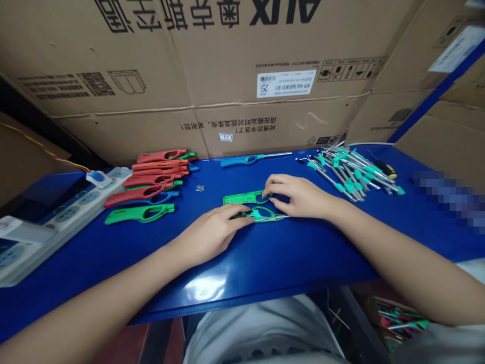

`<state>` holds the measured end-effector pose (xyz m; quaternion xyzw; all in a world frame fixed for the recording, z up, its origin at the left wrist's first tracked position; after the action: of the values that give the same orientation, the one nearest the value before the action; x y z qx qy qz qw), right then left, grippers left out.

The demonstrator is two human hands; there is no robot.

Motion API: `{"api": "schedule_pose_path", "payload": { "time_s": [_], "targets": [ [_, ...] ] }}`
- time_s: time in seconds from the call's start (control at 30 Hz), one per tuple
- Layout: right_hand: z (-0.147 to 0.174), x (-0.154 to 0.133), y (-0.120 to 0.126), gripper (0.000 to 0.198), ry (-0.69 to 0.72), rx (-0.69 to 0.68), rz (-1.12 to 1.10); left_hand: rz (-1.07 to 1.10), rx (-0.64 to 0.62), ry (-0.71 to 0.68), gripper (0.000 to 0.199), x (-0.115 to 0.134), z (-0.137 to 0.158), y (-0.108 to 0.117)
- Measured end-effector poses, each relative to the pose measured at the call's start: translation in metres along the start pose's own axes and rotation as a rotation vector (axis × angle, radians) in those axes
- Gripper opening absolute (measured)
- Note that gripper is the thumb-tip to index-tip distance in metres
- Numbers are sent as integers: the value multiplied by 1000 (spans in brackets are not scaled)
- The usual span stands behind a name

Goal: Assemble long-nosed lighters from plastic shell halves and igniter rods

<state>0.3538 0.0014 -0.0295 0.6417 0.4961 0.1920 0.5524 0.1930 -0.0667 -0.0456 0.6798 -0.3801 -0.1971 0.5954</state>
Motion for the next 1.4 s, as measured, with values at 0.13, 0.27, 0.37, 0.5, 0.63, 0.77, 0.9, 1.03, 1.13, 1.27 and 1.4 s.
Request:
{"api": "schedule_pose_path", "payload": {
  "time_s": [0.13, 0.27, 0.37, 0.5, 0.63, 0.77, 0.9, 1.03, 1.13, 1.27, 1.4],
  "targets": [
    [0, 9, -8, 12, 43, -52, 16, 42, 18, 0, 41, -3, 0, 0],
    [-1, 11, -9, 8, 17, -60, 27, 74, 56, -8, 39, -3, 0, 2],
    [-2, 11, -7, 8, -39, -68, 72, 85, 64, -13, 39, -2, 0, 1],
    [-1, 12, -2, 7, -108, -67, 104, 104, 103, -22, 36, -2, 0, 2],
    [1, 18, 0, 8, -230, -15, 32, 100, 202, -10, 34, -6, -1, 11],
    [0, 25, -3, 16, -327, 105, -337, -28, 279, 34, 40, -15, -1, 22],
    [-2, 25, -14, 27, -394, 67, -697, -111, 268, 81, 40, -22, -1, 27],
    [-2, 24, -19, 31, -411, -38, -769, -100, 254, 66, 35, -21, -1, 27],
    [-1, 22, -13, 32, -337, -56, -603, -80, 215, 52, 35, -19, -1, 22],
    [1, 11, -3, 34, -190, -114, -345, -36, 162, 46, 38, -17, -2, 18],
    [3, 4, 0, 26, -103, -200, -147, -47, 85, 59, 36, -18, -2, 16]
  ]
}}
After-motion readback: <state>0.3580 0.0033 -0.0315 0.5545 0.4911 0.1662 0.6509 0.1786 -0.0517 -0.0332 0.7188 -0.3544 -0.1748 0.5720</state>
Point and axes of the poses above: each hand's wrist, its own z-axis away from the middle knuckle, its own y-axis out of the back of the hand, x = y × z, the point moved 7 cm from there along -z, towards the middle knuckle, and after that the axes turned 2 degrees about y, right-handed, at the moved point
